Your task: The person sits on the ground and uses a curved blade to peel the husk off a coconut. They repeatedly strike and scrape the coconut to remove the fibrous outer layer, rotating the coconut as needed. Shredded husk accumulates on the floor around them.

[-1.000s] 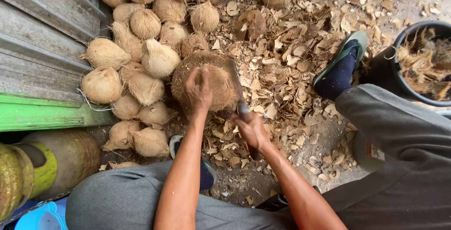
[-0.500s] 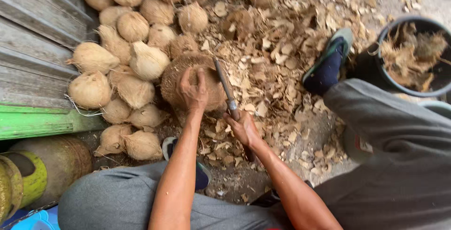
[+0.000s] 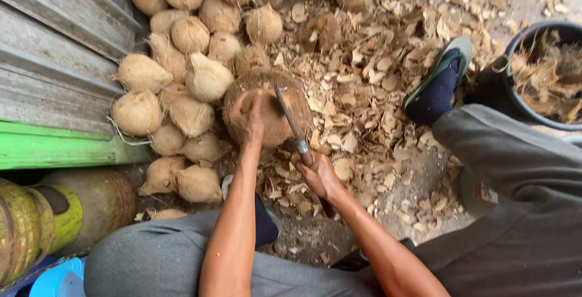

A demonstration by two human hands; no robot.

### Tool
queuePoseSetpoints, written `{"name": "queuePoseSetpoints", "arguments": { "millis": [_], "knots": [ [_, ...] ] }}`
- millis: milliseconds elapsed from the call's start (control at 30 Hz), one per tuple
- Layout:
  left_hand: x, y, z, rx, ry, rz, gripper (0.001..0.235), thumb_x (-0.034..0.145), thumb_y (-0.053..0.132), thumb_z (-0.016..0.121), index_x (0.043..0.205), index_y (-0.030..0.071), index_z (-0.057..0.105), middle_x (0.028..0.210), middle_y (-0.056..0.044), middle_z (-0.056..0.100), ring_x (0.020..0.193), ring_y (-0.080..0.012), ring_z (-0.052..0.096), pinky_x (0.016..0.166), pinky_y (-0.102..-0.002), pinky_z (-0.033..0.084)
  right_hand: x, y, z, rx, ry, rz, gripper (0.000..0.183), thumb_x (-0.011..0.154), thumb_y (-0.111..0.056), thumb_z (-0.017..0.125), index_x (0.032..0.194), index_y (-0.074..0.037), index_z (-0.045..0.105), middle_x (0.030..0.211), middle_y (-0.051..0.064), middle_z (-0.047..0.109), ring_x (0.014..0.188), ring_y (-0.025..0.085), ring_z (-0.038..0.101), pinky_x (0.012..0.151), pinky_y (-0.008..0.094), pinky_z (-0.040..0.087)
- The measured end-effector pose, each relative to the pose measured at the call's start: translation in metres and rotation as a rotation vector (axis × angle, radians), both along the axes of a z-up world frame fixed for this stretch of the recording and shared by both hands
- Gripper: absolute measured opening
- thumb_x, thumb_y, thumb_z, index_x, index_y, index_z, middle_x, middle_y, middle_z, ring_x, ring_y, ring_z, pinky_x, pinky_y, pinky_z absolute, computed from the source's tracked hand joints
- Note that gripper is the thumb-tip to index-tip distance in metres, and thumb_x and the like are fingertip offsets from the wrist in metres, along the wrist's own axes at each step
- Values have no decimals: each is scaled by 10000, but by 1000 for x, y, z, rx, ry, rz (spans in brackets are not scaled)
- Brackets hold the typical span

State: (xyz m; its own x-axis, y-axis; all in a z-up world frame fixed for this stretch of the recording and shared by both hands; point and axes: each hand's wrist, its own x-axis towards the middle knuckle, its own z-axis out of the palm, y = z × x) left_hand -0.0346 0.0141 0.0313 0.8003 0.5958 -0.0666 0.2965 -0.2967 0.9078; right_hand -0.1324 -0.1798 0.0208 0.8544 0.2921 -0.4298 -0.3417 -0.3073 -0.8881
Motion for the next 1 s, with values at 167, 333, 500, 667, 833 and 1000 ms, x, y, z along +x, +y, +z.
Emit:
{"name": "queuePoseSetpoints", "arguments": {
  "millis": [167, 333, 500, 667, 833, 1000],
  "knots": [
    [-1, -1, -2, -80, 60, -10, 458, 870, 574, 650, 1055, 170, 762, 968, -81, 740, 888, -210, 675, 821, -421, 524, 8, -10, 51, 4, -10, -94, 344, 944, -394, 615, 801, -85, 568, 594, 12, 569, 422, 118, 498, 378, 309, 479],
    [0, -3, -8, 53, -58, -102, 536, 933, 609, 606, 1143, 129, 719, 1113, -119, 725, 1023, -214, 672, 915, -458, 542, 21, -6, 39, -10, 4, -121, 396, 991, -396, 630, 865, -21, 639, 648, 59, 600, 438, 117, 482, 393, 301, 468],
    [4, -6, -9, 14, -12, -113, 676, 866, 619, 642, 1229, 51, 684, 1274, -155, 671, 1141, -245, 650, 939, -472, 561, 37, -11, 2, -199, 79, 36, 197, 955, -312, 591, 996, -147, 691, 621, 44, 635, 395, 109, 446, 351, 300, 420],
    [-5, 20, -26, -226, -144, -189, 714, 826, 616, 673, 1258, 48, 673, 1203, -179, 739, 1128, -292, 718, 1011, -480, 582, 26, -22, -22, -149, 92, 137, 259, 976, -218, 626, 891, 26, 639, 591, 45, 521, 410, 119, 422, 352, 311, 374],
    [-27, 42, -35, -205, -233, -134, 648, 892, 572, 662, 1263, 42, 700, 1298, -148, 698, 1245, -273, 625, 1100, -507, 445, 14, -33, -27, 236, 404, 84, 81, 958, -216, 628, 988, -291, 641, 550, 25, 476, 396, 128, 447, 373, 284, 401],
    [-22, 43, -21, -300, -5, -89, 678, 819, 608, 633, 1238, 81, 703, 1194, -158, 712, 1101, -274, 666, 994, -511, 517, 0, -22, -36, 90, 154, 112, 263, 980, -214, 637, 765, -90, 550, 604, 22, 579, 444, 119, 490, 381, 292, 426]
  ]
}}
